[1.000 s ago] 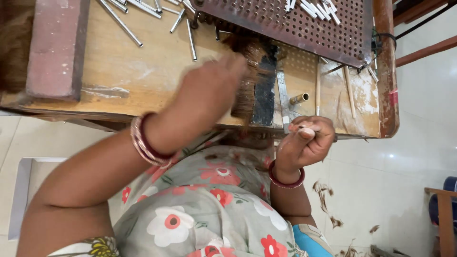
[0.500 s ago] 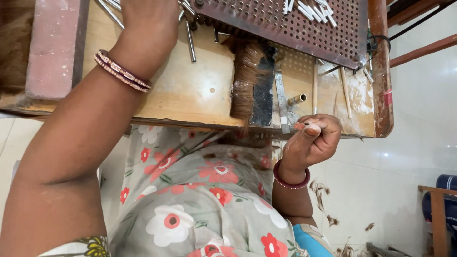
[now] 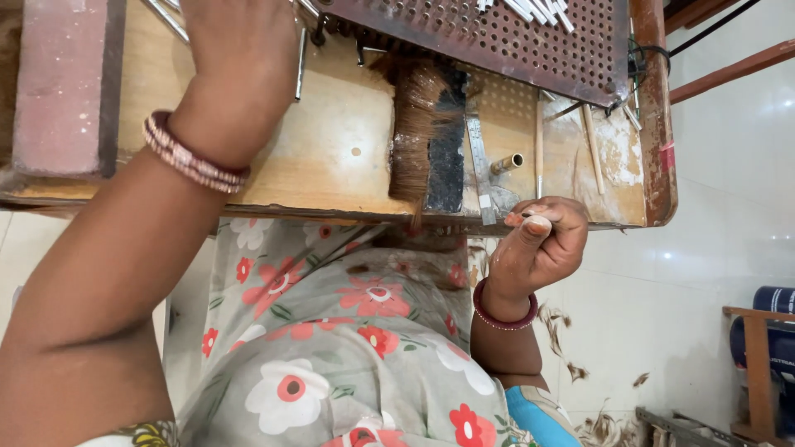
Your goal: The recorder is assembling brushes by inserting hair bundles into metal ferrules at a workbench.
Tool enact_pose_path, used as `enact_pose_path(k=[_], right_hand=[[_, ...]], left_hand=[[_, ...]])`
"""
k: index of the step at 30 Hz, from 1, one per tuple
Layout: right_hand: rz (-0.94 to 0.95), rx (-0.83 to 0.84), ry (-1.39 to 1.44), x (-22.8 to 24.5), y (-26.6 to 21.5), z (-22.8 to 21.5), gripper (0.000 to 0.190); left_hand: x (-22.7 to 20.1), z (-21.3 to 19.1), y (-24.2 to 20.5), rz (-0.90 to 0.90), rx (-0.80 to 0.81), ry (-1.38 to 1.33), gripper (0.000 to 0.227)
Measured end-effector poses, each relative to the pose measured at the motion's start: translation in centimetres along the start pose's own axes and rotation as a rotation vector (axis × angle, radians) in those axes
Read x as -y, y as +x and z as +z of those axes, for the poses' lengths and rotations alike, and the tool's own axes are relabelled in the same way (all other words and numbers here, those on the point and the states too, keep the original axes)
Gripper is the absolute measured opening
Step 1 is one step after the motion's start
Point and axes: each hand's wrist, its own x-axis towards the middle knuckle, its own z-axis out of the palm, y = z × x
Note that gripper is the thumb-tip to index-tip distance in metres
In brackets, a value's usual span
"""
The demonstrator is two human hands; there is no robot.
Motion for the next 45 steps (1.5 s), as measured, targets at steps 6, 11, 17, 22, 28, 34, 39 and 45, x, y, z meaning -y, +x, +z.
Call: enact_pose_path(k=[6,11,17,22,28,34,39,45], right_hand=[[0.175,0.106,0.072,1.9,-0.4,0.9,0.038],[0.464,0.211,0.372,3.5,-0.9,1.0,0.035],[0.490,0.202,0.355,4.4,-1.6,0.4,0.036],[0.414,0.238,0.224,4.7,-1.5,0.1,0.036],[0.326,0.296,0.131,5.0,-0.9,-0.4,0.030],[0.047,0.383,-0.129,5.8,1.1,-0.8,0.023],[0.304,0.427,0.017,6.4,1.8,-1.2,0.023],[0.300,0.454,0.156,6.5,1.2,-0.4,0.073]], left_hand=[[-9.0,-10.8,-2.7,-0.019,0.186,-0.735,0.014],[-14.1,-10.0,-6.0,0.088,0.038,-1.132,0.029],[-14.9,-10.4,-6.8,0.077,-0.006,-1.147,0.033],[-15.2,-10.9,-6.7,0.042,0.007,-1.163,0.028],[-15.1,-11.1,-6.3,-0.002,0.055,-1.220,0.027],[-14.6,-11.5,-5.9,0.011,0.089,-1.257,0.028],[-14.4,-12.0,-5.6,0.031,0.117,-1.278,0.027],[-14.4,-12.5,-6.0,-0.034,0.081,-1.244,0.022]])
